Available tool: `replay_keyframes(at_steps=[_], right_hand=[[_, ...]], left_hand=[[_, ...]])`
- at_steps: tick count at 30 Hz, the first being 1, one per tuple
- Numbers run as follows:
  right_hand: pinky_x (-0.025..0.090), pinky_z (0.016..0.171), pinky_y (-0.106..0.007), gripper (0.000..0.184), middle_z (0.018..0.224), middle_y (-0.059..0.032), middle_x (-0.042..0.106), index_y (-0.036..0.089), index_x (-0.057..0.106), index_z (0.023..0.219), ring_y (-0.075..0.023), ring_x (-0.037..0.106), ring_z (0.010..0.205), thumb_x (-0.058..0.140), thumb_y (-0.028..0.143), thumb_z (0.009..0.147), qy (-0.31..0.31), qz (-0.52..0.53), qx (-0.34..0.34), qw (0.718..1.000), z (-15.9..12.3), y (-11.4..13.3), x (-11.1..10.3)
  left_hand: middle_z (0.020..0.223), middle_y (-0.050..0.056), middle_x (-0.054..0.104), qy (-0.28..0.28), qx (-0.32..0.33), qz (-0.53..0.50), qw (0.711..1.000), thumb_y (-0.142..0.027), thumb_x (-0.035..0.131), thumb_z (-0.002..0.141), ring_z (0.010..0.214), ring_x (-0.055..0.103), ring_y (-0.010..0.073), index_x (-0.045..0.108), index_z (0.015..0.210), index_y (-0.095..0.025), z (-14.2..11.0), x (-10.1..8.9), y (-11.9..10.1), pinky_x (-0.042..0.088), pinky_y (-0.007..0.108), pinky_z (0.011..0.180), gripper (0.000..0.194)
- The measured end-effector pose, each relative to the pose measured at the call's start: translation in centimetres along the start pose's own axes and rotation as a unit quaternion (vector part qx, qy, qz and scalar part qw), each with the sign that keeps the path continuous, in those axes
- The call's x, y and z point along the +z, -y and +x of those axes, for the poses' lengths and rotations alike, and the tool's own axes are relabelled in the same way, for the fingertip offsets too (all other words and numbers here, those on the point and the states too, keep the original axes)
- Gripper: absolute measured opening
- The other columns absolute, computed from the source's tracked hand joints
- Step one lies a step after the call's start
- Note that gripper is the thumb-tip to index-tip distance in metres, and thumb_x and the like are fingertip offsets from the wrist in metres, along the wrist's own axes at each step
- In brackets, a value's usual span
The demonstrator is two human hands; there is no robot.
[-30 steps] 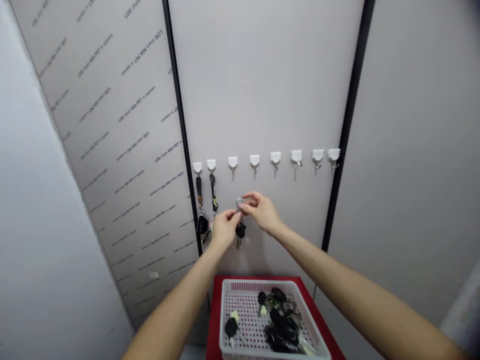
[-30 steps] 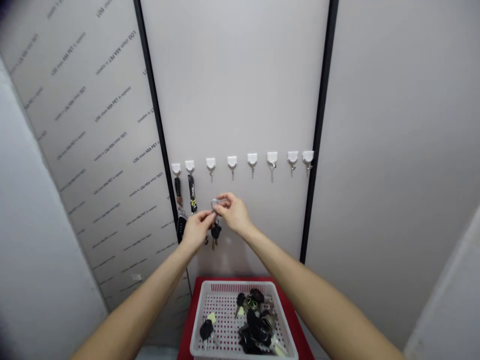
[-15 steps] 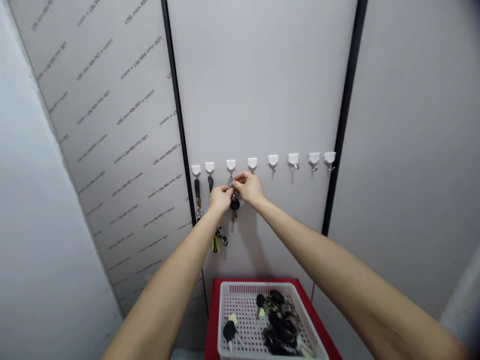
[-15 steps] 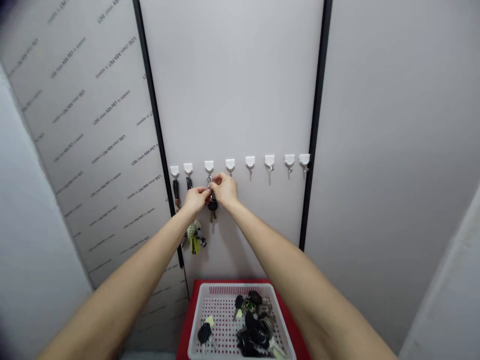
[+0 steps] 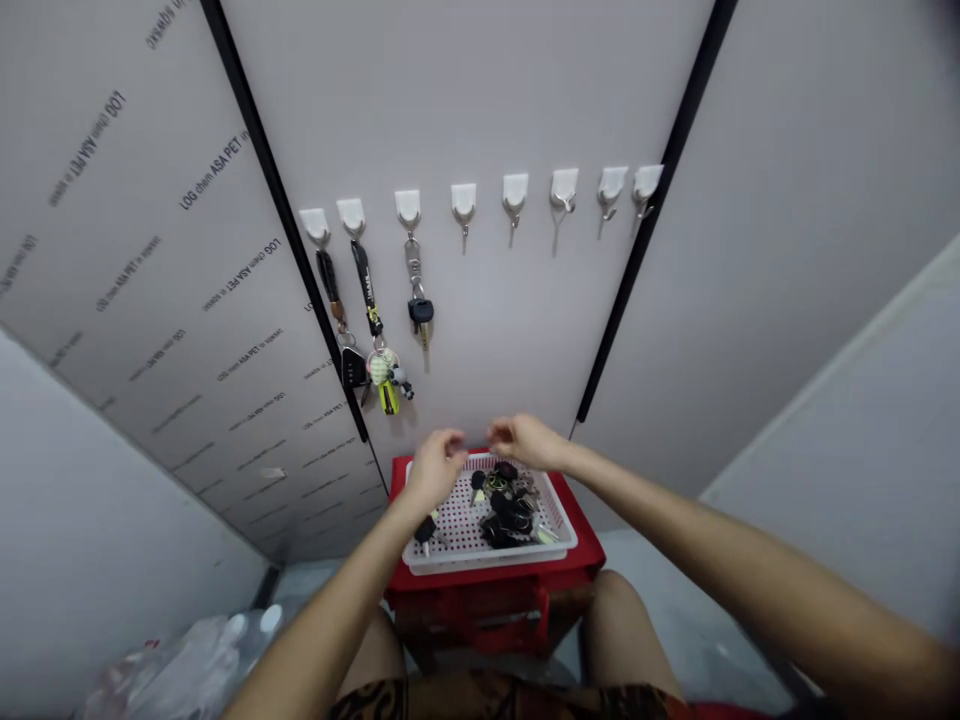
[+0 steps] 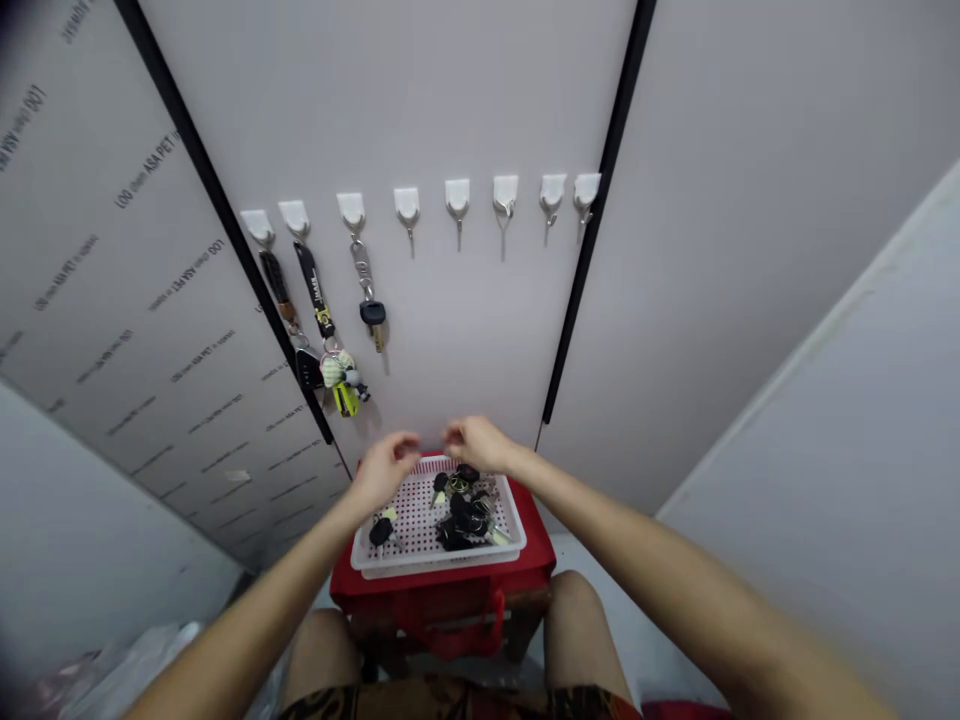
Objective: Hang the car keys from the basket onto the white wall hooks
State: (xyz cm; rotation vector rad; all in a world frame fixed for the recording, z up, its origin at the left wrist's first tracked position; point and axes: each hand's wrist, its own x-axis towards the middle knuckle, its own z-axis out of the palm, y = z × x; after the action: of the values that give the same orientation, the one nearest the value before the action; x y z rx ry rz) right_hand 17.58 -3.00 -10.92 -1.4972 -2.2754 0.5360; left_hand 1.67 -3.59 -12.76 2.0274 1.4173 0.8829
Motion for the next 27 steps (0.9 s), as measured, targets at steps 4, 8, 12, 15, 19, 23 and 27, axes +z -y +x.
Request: replay_keyframes(at_steps=[4,8,12,15,19,23,27], right_hand=[[0.036,0.061,-0.022,0.021,0.077,-0.0059,0.058,0.015,0.055,0.077,-0.0143,0.051,0.07,0.045,0.016,0.059,0.034,-0.112,0.028,0.993,-2.2,-3.2,3.2],[0.035,0.062,-0.024,0.028,0.088,-0.0078,0.054,0.018,0.052,0.088,-0.0171,0.049,0.078,0.045,0.019,0.061,0.021,-0.172,0.036,0.984,-2.0,-3.5,4.7],[0.034,0.058,-0.024,0.022,0.081,-0.008,0.054,0.017,0.054,0.08,-0.0161,0.05,0.07,0.044,0.018,0.061,0.033,-0.194,0.049,0.979,-1.3,-3.1,5.8],[0.032,0.059,-0.022,0.014,0.073,-0.0051,0.054,0.015,0.055,0.066,-0.0133,0.047,0.068,0.041,0.015,0.061,0.025,-0.138,0.01,0.99,-1.1,-2.6,6.0],[0.032,0.051,-0.019,0.013,0.056,0.0004,0.05,0.014,0.052,0.063,-0.008,0.043,0.053,0.041,0.021,0.064,-0.001,0.05,0.013,0.999,-0.5,-1.5,4.7],[0.032,0.045,-0.018,0.017,0.05,0.0037,0.046,0.013,0.049,0.062,-0.0051,0.039,0.044,0.045,0.029,0.062,-0.017,0.255,0.048,0.966,0.4,0.2,2.1],[0.035,0.045,-0.018,0.018,0.047,0.0046,0.046,0.013,0.047,0.059,-0.0042,0.041,0.042,0.05,0.03,0.058,-0.015,0.377,0.081,0.922,0.9,1.9,0.0]], left_hand=[[0.084,0.004,0.055,0.09,-0.003,0.072,0.993,-0.015,0.043,0.061,0.073,0.049,0.0118,0.052,0.086,-0.015,-1.8,4.9,2.9,0.036,0.023,0.07,0.027],[0.093,0.006,0.051,0.095,-0.017,0.143,0.985,-0.015,0.041,0.061,0.086,0.045,0.0146,0.049,0.091,-0.015,-2.1,6.4,3.8,0.033,0.024,0.076,0.031],[0.094,0.006,0.051,0.099,-0.018,0.136,0.986,-0.015,0.042,0.06,0.09,0.043,0.0154,0.048,0.094,-0.014,-2.2,6.5,4.2,0.031,0.024,0.08,0.035],[0.098,0.008,0.049,0.086,-0.033,0.094,0.991,-0.014,0.042,0.06,0.091,0.042,0.0155,0.043,0.101,-0.012,-2.2,6.4,4.5,0.031,0.025,0.079,0.042],[0.101,0.006,0.049,0.064,-0.02,-0.023,0.998,-0.013,0.044,0.059,0.089,0.044,0.0145,0.044,0.101,-0.014,-1.7,5.5,4.0,0.033,0.026,0.079,0.042],[0.081,0.002,0.058,0.091,-0.012,-0.188,0.978,-0.013,0.04,0.064,0.075,0.049,0.0117,0.053,0.084,-0.013,-0.7,3.8,2.1,0.036,0.024,0.073,0.024],[0.073,0.002,0.059,0.072,-0.047,-0.267,0.96,-0.016,0.04,0.066,0.066,0.051,0.0103,0.053,0.079,-0.012,-0.1,1.9,0.6,0.039,0.024,0.065,0.019]])
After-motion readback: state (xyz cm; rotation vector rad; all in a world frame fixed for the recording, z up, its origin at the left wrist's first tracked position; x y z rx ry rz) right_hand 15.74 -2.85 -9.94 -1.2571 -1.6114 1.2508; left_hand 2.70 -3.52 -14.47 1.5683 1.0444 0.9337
